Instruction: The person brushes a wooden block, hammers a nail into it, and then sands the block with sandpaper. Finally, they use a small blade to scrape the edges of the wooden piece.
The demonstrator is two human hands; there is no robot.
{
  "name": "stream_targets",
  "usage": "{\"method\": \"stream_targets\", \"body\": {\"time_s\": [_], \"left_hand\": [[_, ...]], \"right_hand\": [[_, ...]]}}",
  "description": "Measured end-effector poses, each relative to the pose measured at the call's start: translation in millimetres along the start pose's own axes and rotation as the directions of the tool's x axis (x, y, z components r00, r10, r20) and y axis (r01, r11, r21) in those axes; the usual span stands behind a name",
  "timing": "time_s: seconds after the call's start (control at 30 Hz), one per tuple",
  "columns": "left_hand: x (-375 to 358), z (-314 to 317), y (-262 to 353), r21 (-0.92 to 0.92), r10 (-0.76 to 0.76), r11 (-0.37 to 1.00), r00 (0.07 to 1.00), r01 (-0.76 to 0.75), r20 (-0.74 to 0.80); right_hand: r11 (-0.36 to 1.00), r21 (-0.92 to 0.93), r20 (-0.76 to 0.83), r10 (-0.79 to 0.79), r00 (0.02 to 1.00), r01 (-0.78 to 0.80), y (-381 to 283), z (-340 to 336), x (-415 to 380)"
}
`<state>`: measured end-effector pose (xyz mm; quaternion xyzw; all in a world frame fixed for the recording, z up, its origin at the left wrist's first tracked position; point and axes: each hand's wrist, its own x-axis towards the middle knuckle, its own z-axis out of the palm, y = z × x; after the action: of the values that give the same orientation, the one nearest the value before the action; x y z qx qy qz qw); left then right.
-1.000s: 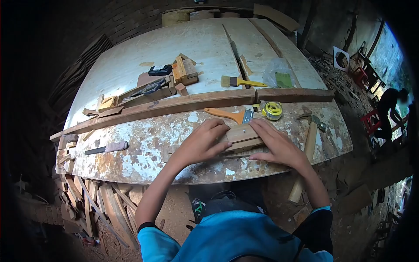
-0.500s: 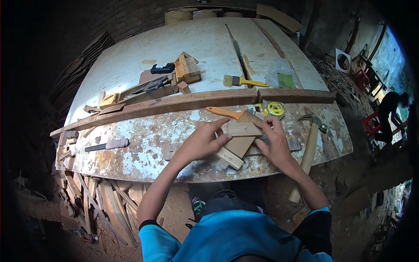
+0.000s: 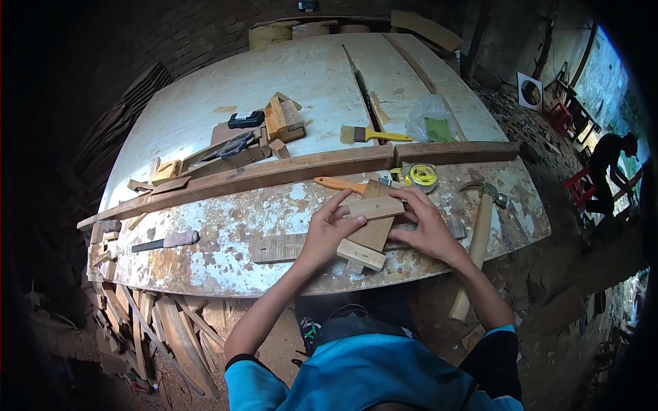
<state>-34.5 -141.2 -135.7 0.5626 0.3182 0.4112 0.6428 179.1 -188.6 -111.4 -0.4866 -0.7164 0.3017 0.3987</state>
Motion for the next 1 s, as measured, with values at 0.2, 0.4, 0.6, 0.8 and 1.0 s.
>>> {"method": "stream_targets", "body": {"time_s": [0.2,0.4,0.6,0.8,1.0], "left_hand": [[-7.8,7.5,3.9,0.010,-0.009,1.000,0.991,0.011,-0.131],[-6.1,14.1,0.4,0.014,-0.046,0.999,0.964,0.052,-0.261],[-7.7,13.8,0.0,0.003,-0.048,0.999,0.963,0.050,-0.266],[-6.8,3.2,-2.6,0.083,-0.040,0.995,0.986,0.054,-0.163],[-14.6,15.1,52.6,0.724,0.040,0.644,0.956,-0.247,0.291]], "right_hand": [[0.998,-0.024,-0.086,-0.055,0.995,0.054,1.1,8.0,-5.8],[0.991,-0.098,-0.089,-0.096,0.991,0.087,3.7,6.6,-6.5],[0.993,-0.093,-0.067,-0.084,0.994,0.077,0.5,5.6,-7.9],[0.986,-0.135,0.065,-0.085,0.994,0.093,-8.7,-10.4,-4.6],[0.942,-0.290,0.138,-0.130,0.982,0.165,2.5,-16.6,11.4]]}}
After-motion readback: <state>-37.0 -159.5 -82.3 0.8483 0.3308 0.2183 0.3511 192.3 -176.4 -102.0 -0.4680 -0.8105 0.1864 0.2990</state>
